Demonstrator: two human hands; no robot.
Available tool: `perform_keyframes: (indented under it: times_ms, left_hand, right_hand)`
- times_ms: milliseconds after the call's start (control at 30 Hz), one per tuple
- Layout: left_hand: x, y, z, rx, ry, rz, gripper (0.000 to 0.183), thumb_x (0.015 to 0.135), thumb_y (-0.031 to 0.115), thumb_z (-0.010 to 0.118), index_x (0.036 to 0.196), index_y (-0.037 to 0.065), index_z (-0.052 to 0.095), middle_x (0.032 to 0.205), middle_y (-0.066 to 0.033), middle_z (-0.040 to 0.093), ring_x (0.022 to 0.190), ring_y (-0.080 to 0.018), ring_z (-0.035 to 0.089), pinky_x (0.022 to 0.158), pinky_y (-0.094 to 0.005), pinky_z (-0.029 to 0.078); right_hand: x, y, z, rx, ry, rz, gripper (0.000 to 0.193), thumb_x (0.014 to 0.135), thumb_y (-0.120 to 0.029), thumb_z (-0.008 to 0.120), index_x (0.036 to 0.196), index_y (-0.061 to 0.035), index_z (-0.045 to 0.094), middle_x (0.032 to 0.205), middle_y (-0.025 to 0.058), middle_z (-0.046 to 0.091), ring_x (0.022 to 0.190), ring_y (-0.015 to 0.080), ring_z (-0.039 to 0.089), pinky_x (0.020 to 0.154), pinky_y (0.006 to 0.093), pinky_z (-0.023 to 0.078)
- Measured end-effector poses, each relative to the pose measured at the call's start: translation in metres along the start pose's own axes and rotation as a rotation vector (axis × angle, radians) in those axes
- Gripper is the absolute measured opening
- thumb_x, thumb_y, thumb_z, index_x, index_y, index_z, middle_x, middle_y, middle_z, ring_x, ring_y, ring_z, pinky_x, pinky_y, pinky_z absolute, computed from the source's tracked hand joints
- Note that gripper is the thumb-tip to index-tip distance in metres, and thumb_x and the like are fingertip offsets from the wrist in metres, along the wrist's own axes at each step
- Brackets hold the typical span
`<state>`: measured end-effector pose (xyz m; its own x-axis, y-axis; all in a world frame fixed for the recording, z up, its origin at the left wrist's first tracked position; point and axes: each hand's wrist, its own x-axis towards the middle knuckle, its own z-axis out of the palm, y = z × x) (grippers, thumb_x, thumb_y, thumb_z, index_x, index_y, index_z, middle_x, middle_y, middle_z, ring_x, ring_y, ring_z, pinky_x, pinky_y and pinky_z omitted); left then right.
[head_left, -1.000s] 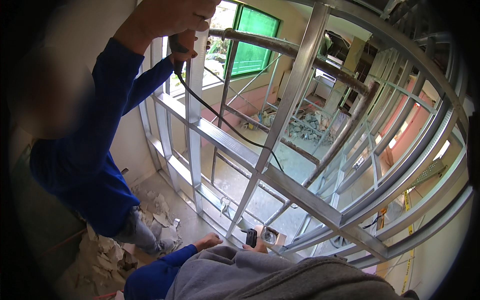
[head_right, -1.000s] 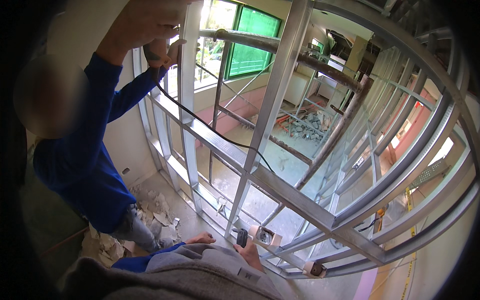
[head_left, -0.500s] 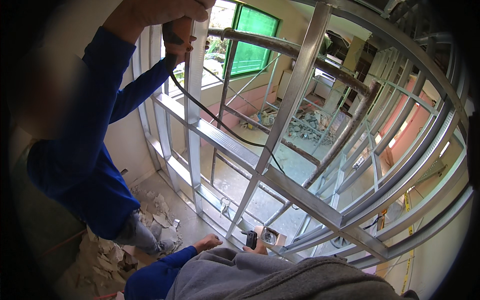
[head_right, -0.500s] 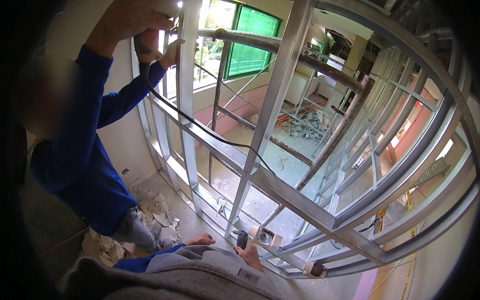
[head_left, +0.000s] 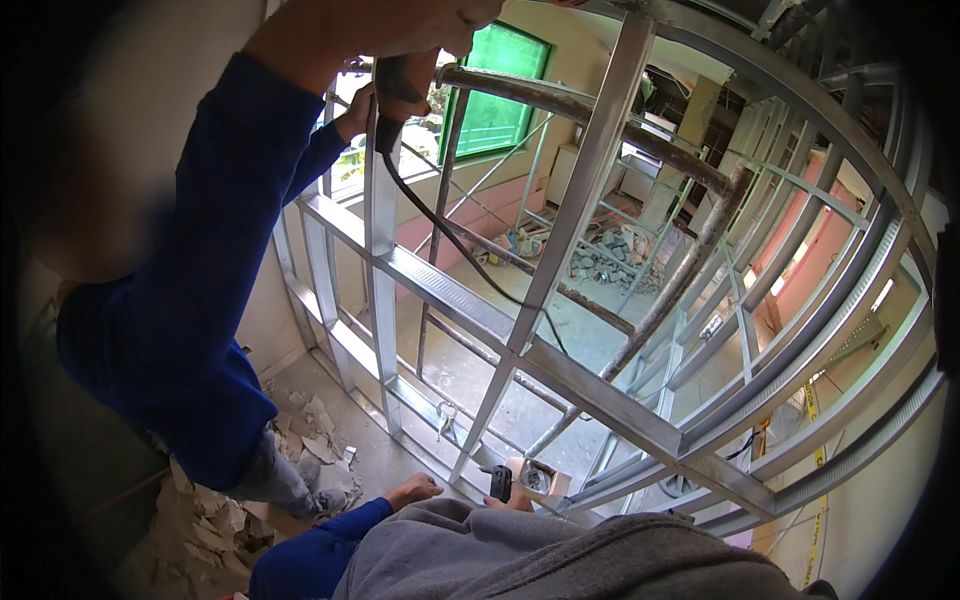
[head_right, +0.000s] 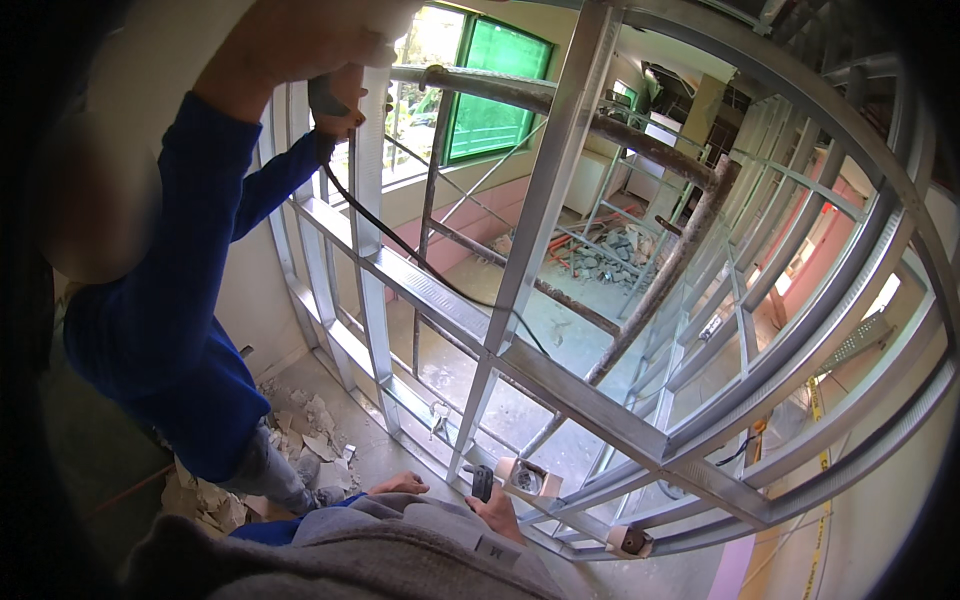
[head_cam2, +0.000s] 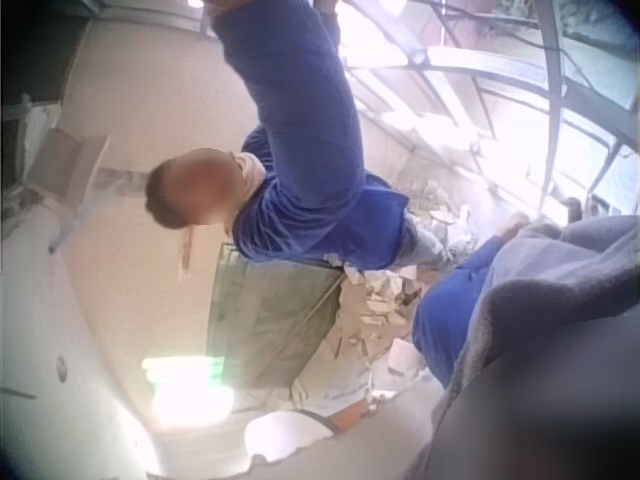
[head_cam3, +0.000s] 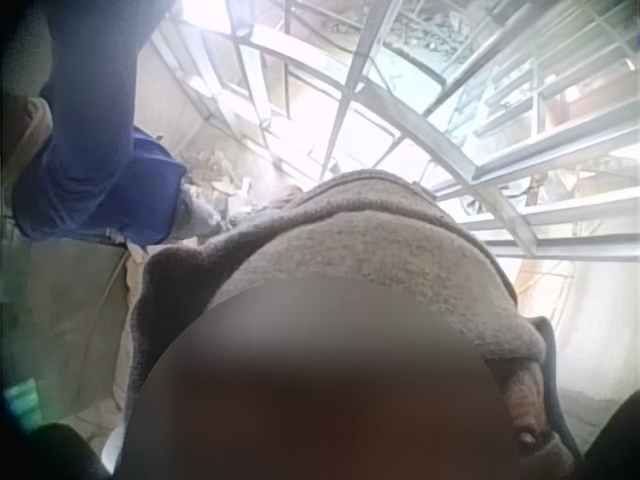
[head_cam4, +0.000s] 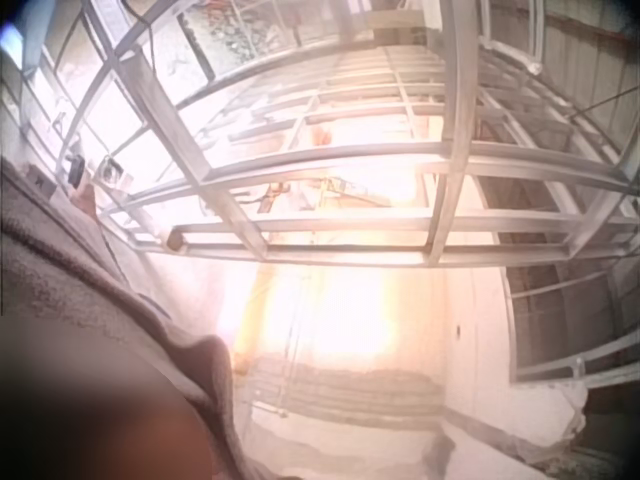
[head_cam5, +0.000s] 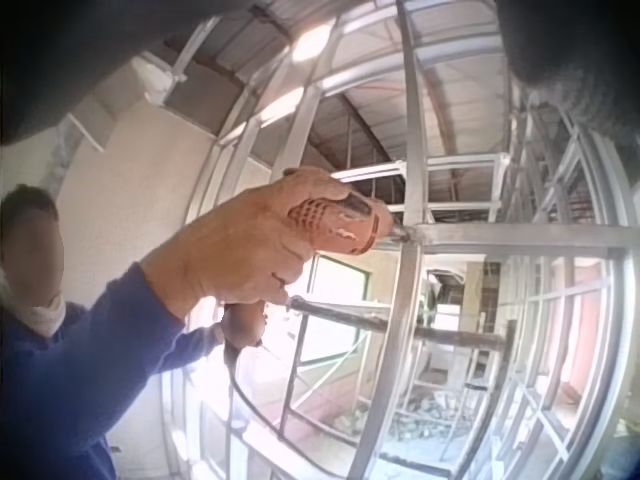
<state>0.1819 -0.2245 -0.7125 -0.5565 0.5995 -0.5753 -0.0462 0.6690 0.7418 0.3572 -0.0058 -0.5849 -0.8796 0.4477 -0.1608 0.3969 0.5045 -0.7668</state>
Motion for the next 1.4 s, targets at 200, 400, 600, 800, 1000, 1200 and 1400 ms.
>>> perform_keyframes:
  times_ms: [200, 400, 600, 800, 1000, 1200, 1400]
  left_hand:
    - [0.001, 0.019, -0.005, 0.027, -0.047, 0.048, 0.053, 0.092, 0.043, 0.069, 0.111, -0.006, 0.073, 0.1, -0.0201, 0.074, 0.095, -0.0288, 0.069, 0.084, -0.0393, 0.054]
    - [-0.027, 0.116, -0.013, 0.037, -0.047, 0.464, 0.047, 0.1, 0.043, 0.063, 0.111, -0.002, 0.071, 0.088, -0.008, 0.068, 0.082, -0.0168, 0.059, 0.07, -0.035, 0.049]
    - [-0.104, 0.268, -0.045, -0.387, -0.073, 1.023, 0.046, 0.105, 0.041, 0.055, 0.117, -0.003, 0.067, 0.081, -0.0095, 0.06, 0.077, -0.0162, 0.053, 0.066, -0.0363, 0.044]
    - [-0.162, 0.418, -0.107, -0.227, 0.385, 1.421, 0.034, 0.101, 0.028, 0.064, 0.128, 0.007, 0.062, 0.061, -0.0014, 0.043, 0.052, -0.0123, 0.038, 0.052, -0.0343, 0.033]
    - [-0.192, 0.524, -0.156, -0.315, 0.566, 1.54, 0.028, 0.099, 0.03, 0.065, 0.11, 0.004, 0.066, 0.065, -0.0098, 0.061, 0.055, -0.0181, 0.059, 0.051, -0.0366, 0.04]
    - [-0.194, 0.572, -0.182, -0.369, 0.532, 1.472, 0.04, 0.1, 0.038, 0.06, 0.091, 0.0, 0.07, 0.072, -0.0174, 0.067, 0.066, -0.032, 0.066, 0.063, -0.0453, 0.047]
    - [-0.196, 0.595, -0.186, -0.409, 0.403, 1.445, 0.044, 0.103, 0.039, 0.058, 0.093, -0.003, 0.069, 0.072, -0.0152, 0.064, 0.065, -0.0239, 0.059, 0.064, -0.041, 0.045]
  right_hand:
    - [0.003, -0.034, -0.035, 0.145, 0.032, -0.076, 0.052, 0.083, -0.032, 0.084, 0.112, 0.0048, 0.062, 0.101, 0.0235, 0.071, 0.096, 0.0357, 0.07, 0.085, 0.0436, 0.053]
    - [0.01, -0.112, -0.139, 0.428, 0.157, -0.289, 0.033, 0.088, -0.015, 0.082, 0.112, -0.002, 0.064, 0.096, 0.0069, 0.07, 0.089, 0.0156, 0.065, 0.082, 0.0331, 0.054]
    - [-0.007, -0.252, -0.262, 0.338, 0.525, -0.565, 0.033, 0.088, -0.007, 0.081, 0.114, -0.0022, 0.061, 0.092, 0.0032, 0.07, 0.082, 0.0117, 0.065, 0.076, 0.0283, 0.053]
    - [0.002, -0.41, -0.334, 0.015, 0.742, -0.864, 0.032, 0.089, -0.019, 0.08, 0.111, -0.0016, 0.063, 0.092, 0.0066, 0.071, 0.081, 0.0156, 0.065, 0.079, 0.0309, 0.052]
    - [0.028, -0.508, -0.364, -0.322, 0.846, -0.887, 0.038, 0.089, -0.032, 0.077, 0.103, 0.0013, 0.066, 0.086, 0.0141, 0.071, 0.08, 0.0272, 0.071, 0.079, 0.0371, 0.054]
    - [0.044, -0.557, -0.369, -0.593, 1.024, -0.82, 0.044, 0.088, -0.036, 0.076, 0.099, 0.006, 0.066, 0.087, 0.0254, 0.072, 0.08, 0.0422, 0.073, 0.075, 0.0451, 0.057]
    - [0.047, -0.577, -0.363, -0.859, 1.172, -0.669, 0.048, 0.088, -0.038, 0.075, 0.099, 0.0078, 0.065, 0.093, 0.0301, 0.072, 0.094, 0.0463, 0.072, 0.083, 0.048, 0.058]
